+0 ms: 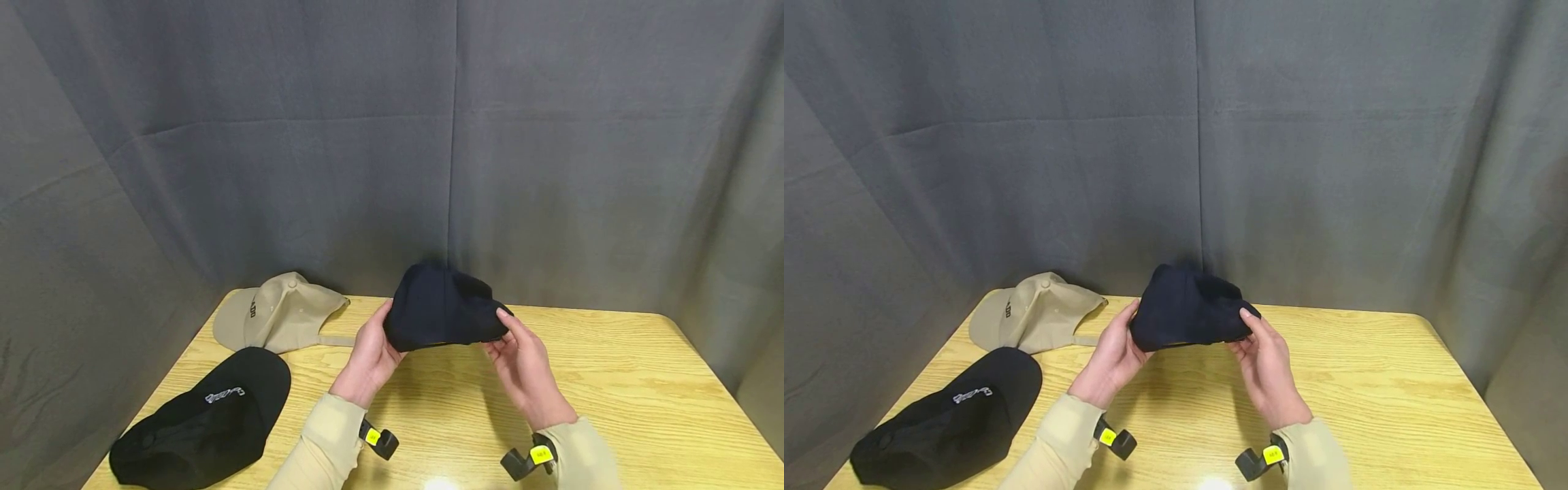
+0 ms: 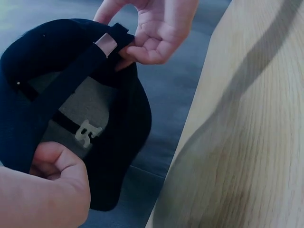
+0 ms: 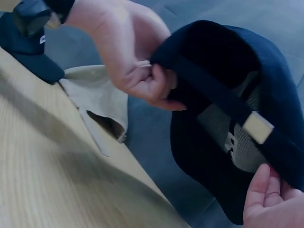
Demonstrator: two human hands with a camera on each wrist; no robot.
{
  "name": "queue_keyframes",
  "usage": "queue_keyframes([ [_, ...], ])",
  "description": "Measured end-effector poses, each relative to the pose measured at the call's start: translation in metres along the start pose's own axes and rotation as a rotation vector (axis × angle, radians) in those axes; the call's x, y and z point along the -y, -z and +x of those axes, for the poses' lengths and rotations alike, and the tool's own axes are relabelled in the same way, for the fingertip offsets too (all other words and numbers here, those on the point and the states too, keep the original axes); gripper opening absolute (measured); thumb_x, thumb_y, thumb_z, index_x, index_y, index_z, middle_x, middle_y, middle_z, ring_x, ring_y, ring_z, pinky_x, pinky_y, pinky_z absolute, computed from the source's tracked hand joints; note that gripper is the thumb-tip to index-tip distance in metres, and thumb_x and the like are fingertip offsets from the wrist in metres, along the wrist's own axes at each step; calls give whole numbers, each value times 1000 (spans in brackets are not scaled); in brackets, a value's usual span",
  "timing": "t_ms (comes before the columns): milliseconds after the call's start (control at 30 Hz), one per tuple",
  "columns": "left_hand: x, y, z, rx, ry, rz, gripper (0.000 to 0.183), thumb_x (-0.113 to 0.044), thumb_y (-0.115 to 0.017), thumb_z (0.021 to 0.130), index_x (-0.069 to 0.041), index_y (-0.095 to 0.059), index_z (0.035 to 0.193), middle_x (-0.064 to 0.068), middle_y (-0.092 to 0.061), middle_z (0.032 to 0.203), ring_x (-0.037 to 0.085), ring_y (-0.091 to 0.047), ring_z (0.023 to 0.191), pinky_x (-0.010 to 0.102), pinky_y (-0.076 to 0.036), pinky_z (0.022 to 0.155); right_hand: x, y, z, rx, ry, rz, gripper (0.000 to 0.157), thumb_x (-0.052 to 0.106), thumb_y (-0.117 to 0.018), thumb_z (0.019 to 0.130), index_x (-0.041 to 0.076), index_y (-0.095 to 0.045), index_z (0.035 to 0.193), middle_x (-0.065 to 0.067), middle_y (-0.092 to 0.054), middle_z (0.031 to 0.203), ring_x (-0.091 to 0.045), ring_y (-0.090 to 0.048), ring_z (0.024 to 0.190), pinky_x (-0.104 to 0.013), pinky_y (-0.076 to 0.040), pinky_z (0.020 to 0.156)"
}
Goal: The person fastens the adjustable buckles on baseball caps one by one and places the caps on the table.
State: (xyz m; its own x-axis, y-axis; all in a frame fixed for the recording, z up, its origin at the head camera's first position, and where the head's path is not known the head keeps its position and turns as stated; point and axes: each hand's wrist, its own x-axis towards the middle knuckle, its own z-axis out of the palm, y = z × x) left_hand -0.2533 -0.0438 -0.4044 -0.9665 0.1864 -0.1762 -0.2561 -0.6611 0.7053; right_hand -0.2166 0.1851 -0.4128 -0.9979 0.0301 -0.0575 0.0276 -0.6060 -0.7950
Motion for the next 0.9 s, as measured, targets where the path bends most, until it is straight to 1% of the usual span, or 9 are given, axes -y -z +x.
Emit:
queue_keyframes([
  [133,2,1,0,16,10,11,34,-25,-51,108,-2,-58,132,2,-69,114,11,-67,99,29,-54,83,7,3,1,9,16,50,24,29,-60,105,11,-66,120,-1,-68,107,-15,-62,93,-27,-49,93],
  [233,3,-1,0,28,8,23,35,-22,-53,107,1,-56,133,3,-68,113,11,-67,97,29,-54,83,10,6,3,53,28,100,23,27,-56,107,10,-70,113,-3,-71,105,-15,-65,95,-27,-50,91],
  [333,4,-3,-1,33,4,39,37,-21,-55,107,3,-55,135,3,-68,112,10,-67,94,27,-54,80,12,8,4,112,36,162,27,27,-50,110,10,-71,111,-3,-73,106,-14,-67,100,-27,-50,92],
  [467,4,-5,-1,46,6,52,38,-21,-54,107,4,-53,136,3,-69,112,9,-67,94,26,-54,79,15,11,3,184,48,261,31,25,-45,111,7,-70,111,-4,-73,110,-14,-67,105,-28,-50,94],
  [567,5,-6,-2,63,8,67,39,-20,-53,107,5,-52,138,3,-68,113,9,-67,95,25,-54,80,17,14,3,206,66,300,33,22,-41,112,4,-69,111,-6,-73,109,-16,-67,104,-29,-50,94],
  [600,6,-6,-2,70,11,75,40,-19,-52,108,6,-52,139,3,-68,114,9,-67,96,25,-54,80,18,15,2,210,69,311,33,20,-40,113,3,-68,113,-7,-72,112,-16,-67,107,-29,-49,95],
  [700,7,-8,-3,96,16,107,41,-19,-50,109,6,-50,141,4,-67,117,9,-67,97,25,-54,80,20,16,0,193,68,290,33,18,-38,113,4,-67,119,-5,-70,121,-14,-64,115,-28,-48,99],
  [800,8,-10,-3,117,19,128,41,-18,-50,109,5,-48,142,5,-65,122,11,-67,100,26,-54,82,23,18,-1,171,42,257,32,19,-38,113,7,-66,124,-2,-66,129,-12,-59,122,-27,-45,103],
  [900,9,-13,-4,139,11,148,41,-18,-52,107,5,-48,142,8,-62,126,13,-65,104,28,-54,85,27,18,-1,136,28,199,30,20,-43,112,10,-70,119,1,-69,125,-11,-62,118,-27,-47,101],
])
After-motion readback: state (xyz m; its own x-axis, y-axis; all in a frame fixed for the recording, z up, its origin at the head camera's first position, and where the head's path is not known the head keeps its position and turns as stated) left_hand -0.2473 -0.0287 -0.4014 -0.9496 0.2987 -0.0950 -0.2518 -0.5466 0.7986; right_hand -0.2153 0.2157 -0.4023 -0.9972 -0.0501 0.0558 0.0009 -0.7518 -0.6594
